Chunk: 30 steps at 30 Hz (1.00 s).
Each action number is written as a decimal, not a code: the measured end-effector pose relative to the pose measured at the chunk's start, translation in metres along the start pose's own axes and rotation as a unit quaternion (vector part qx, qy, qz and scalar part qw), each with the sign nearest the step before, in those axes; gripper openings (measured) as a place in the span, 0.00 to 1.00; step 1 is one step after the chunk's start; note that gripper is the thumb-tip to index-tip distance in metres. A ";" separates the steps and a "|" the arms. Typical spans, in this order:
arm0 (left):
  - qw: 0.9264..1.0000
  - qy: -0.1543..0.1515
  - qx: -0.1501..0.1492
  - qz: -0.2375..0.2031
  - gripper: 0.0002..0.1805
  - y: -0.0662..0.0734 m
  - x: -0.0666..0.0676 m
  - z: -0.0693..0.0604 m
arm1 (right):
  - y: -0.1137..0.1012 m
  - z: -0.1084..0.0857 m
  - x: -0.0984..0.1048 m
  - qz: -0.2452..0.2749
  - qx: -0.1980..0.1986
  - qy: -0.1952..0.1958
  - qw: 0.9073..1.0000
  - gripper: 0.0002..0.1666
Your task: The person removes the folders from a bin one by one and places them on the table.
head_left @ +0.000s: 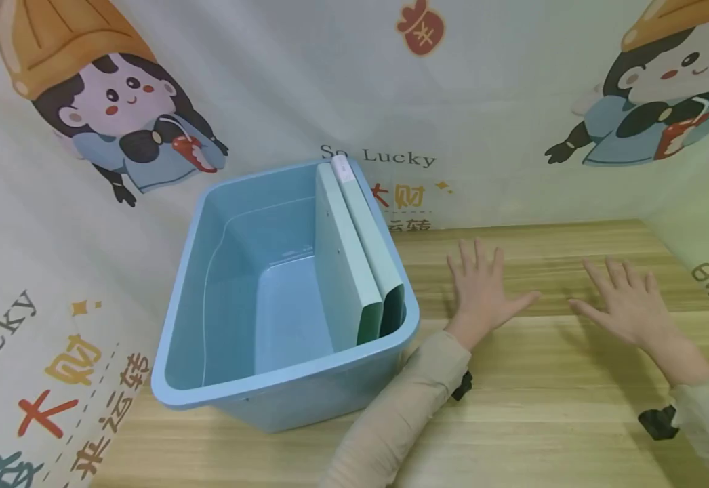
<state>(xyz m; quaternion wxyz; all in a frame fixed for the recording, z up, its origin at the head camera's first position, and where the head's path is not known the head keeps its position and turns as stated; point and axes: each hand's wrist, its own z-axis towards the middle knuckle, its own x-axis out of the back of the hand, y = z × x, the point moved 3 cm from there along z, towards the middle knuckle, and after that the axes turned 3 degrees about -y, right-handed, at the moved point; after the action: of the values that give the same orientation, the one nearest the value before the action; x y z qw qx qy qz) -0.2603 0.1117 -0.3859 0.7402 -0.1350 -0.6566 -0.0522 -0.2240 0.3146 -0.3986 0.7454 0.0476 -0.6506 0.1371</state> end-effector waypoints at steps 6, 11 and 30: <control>1.000 0.006 -0.015 -0.016 0.53 0.003 0.018 -0.010 | -0.002 0.001 -0.001 0.005 -0.005 -0.007 1.000 0.46; 0.999 0.032 -0.030 -0.011 0.54 0.006 0.036 -0.019 | -0.006 0.004 0.000 0.003 0.000 -0.006 1.000 0.45; 0.991 0.117 -0.070 -0.001 0.56 -0.006 0.104 -0.058 | -0.016 0.012 -0.001 -0.004 0.022 -0.053 0.998 0.45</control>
<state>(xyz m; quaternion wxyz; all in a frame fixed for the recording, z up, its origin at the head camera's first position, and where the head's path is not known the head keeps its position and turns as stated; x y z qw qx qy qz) -0.1921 0.1010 -0.2885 0.8009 -0.1786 -0.5601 -0.1140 -0.2315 0.2965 -0.3962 0.7089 0.0737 -0.6862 0.1451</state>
